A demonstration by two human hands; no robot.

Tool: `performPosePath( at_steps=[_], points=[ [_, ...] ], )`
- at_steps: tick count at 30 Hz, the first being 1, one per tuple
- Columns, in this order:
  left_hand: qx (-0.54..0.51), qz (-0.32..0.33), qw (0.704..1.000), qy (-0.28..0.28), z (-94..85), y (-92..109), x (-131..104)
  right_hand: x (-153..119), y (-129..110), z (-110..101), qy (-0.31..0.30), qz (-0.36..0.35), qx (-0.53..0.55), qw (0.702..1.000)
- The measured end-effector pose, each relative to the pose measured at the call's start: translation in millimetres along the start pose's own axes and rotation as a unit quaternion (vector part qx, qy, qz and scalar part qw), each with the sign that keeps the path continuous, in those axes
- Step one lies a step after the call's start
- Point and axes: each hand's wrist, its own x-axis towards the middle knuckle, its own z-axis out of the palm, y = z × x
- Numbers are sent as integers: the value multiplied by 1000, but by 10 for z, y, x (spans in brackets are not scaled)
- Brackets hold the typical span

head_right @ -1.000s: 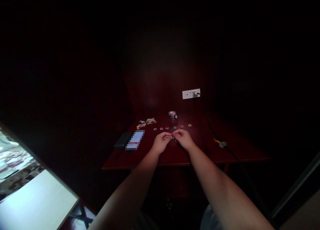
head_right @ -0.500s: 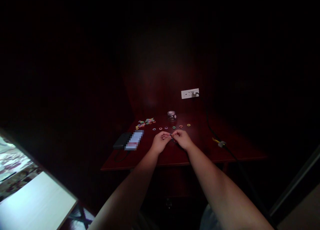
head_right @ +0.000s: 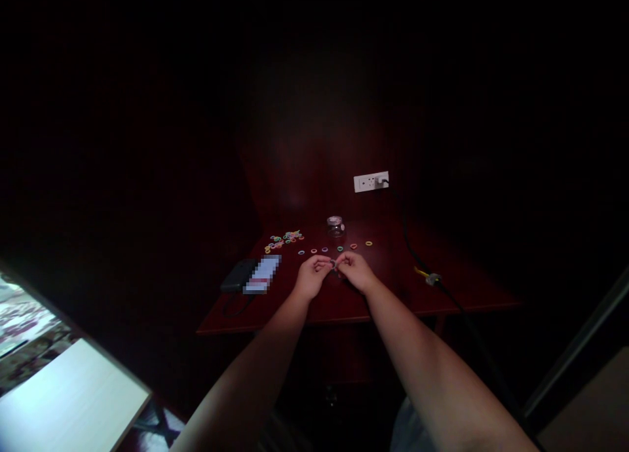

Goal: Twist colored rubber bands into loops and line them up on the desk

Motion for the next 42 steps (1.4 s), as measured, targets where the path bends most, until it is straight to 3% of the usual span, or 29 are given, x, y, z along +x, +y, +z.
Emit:
performPosePath(
  at_steps=[9, 26, 42],
  points=[
    [-15, -6, 1000, -1, 6, 29, -6, -9, 17, 3, -21, -7, -34, 999],
    [-8, -16, 1000, -6, 0, 37, 3, -14, -40, -5, 19, 14, -10, 1000],
    [9, -10, 1000, 8, 5, 52, -17, -5, -9, 4, 4, 0, 6, 1000]
  ],
)
